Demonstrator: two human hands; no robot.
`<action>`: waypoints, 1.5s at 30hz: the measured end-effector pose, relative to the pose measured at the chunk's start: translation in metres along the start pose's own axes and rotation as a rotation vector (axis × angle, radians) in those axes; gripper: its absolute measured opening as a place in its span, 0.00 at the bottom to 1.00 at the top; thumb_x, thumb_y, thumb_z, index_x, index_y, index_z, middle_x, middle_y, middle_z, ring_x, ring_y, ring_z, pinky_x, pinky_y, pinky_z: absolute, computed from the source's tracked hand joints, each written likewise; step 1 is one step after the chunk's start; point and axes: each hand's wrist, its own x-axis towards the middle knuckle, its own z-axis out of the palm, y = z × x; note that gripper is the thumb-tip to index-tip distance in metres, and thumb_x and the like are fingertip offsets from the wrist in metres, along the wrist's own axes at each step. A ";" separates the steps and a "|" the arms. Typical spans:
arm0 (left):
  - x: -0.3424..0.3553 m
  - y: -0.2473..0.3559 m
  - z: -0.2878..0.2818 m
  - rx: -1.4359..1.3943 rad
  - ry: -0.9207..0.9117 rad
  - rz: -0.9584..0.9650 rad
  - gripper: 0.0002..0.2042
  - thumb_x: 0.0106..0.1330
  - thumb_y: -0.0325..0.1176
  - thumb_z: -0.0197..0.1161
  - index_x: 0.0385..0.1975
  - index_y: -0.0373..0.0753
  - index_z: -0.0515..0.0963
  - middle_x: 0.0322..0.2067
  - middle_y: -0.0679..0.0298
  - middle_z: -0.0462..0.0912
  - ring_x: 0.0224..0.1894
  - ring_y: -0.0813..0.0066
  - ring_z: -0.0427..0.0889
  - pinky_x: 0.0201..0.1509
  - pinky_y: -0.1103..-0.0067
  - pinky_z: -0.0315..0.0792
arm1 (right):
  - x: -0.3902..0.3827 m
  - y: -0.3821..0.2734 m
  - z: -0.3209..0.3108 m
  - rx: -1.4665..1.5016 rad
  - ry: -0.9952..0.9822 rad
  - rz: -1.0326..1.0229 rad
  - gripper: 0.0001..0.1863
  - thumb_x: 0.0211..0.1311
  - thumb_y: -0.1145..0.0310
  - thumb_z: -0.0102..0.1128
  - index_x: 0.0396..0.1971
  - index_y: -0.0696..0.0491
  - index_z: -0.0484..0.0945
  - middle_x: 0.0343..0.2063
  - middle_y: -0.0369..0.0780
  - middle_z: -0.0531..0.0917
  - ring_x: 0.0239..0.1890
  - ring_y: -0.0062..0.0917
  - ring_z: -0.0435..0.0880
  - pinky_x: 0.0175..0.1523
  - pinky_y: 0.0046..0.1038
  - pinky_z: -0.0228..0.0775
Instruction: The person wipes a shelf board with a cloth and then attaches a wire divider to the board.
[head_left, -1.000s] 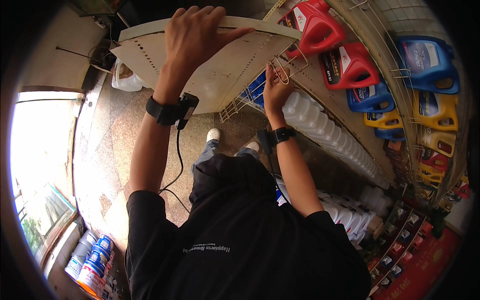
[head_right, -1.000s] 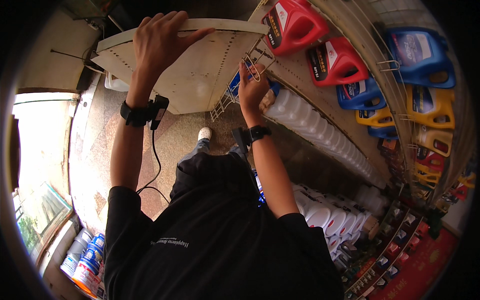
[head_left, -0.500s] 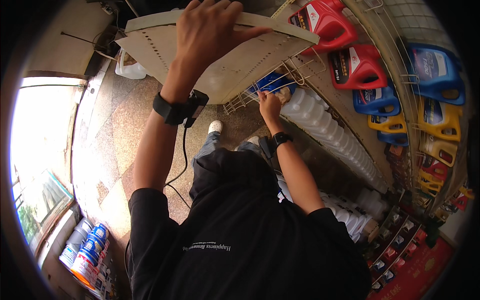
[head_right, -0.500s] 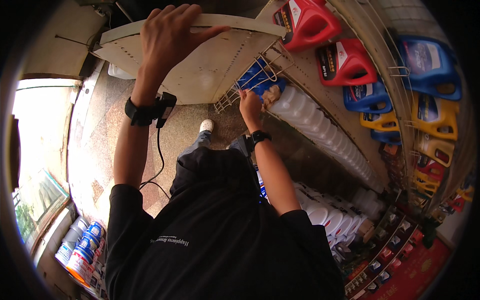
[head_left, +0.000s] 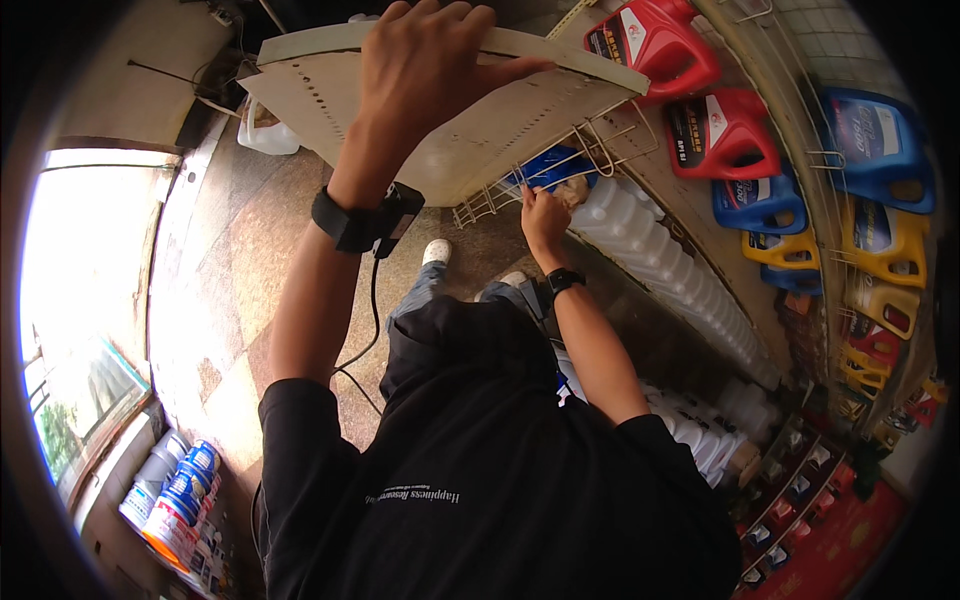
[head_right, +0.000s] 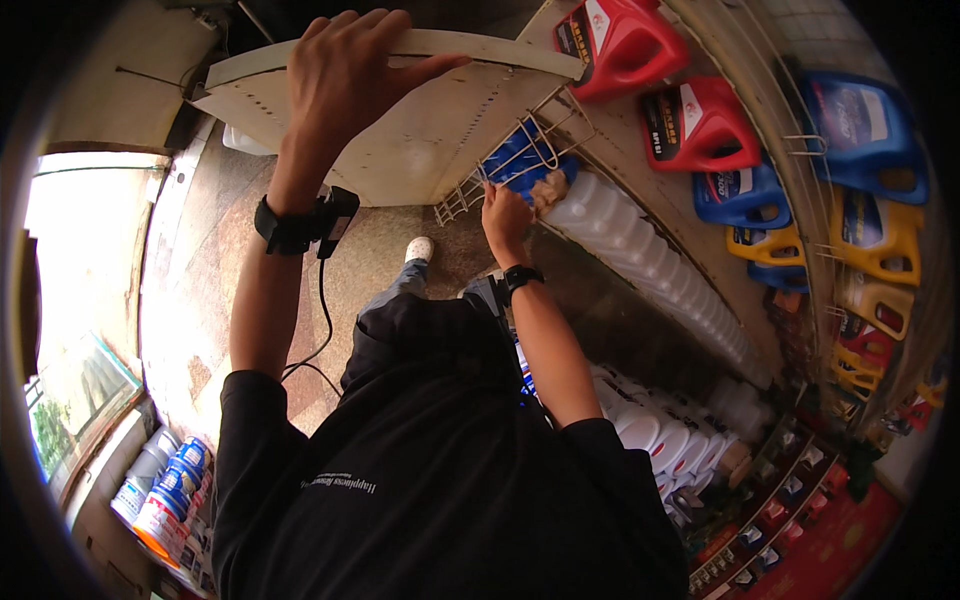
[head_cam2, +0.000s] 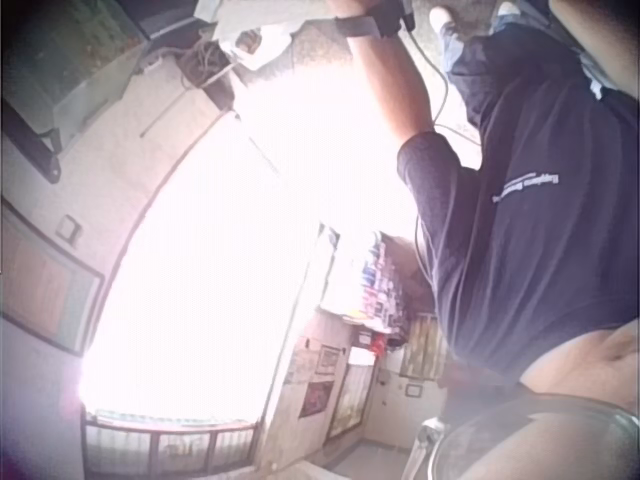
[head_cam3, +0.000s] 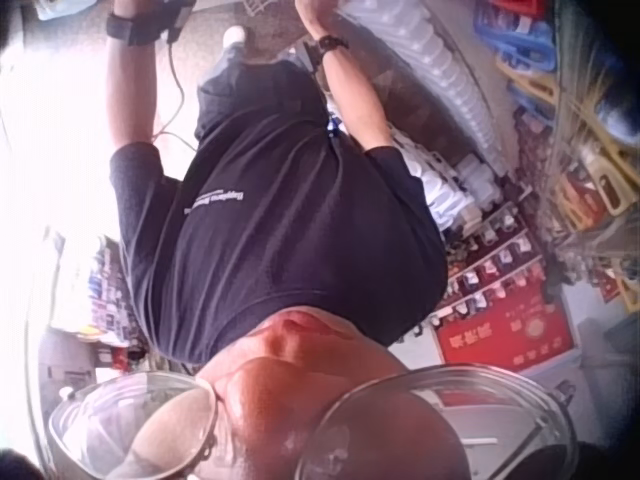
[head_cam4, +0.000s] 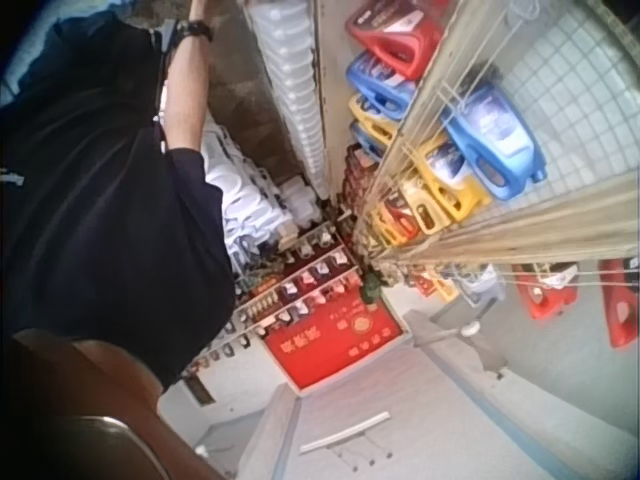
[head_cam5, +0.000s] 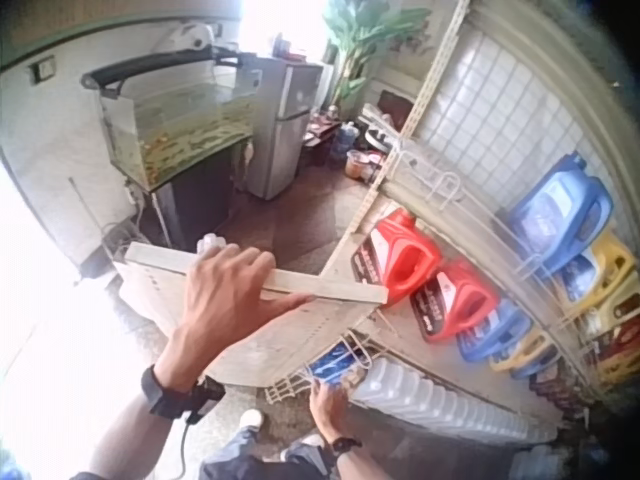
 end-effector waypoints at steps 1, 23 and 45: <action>-0.001 0.001 0.000 0.005 0.002 0.003 0.24 0.47 0.57 0.68 0.15 0.41 0.71 0.19 0.62 0.76 0.27 0.63 0.77 0.34 0.70 0.69 | -0.002 0.000 0.000 -0.007 -0.001 -0.004 0.19 0.62 0.56 0.56 0.20 0.56 0.79 0.13 0.46 0.78 0.19 0.43 0.79 0.22 0.39 0.69; -0.014 0.004 0.006 0.216 0.026 0.175 0.22 0.48 0.60 0.68 0.22 0.46 0.77 0.18 0.73 0.79 0.19 0.82 0.77 0.26 0.83 0.68 | -0.002 0.037 0.057 0.349 -0.136 0.066 0.19 0.60 0.55 0.59 0.22 0.57 0.80 0.13 0.45 0.76 0.17 0.38 0.75 0.21 0.36 0.65; 0.002 0.014 -0.005 0.096 -0.079 0.033 0.22 0.43 0.53 0.71 0.22 0.40 0.76 0.18 0.63 0.76 0.24 0.64 0.77 0.32 0.71 0.67 | -0.015 -0.009 0.055 0.186 -0.012 0.038 0.22 0.64 0.56 0.53 0.20 0.59 0.81 0.11 0.48 0.75 0.14 0.41 0.75 0.19 0.39 0.66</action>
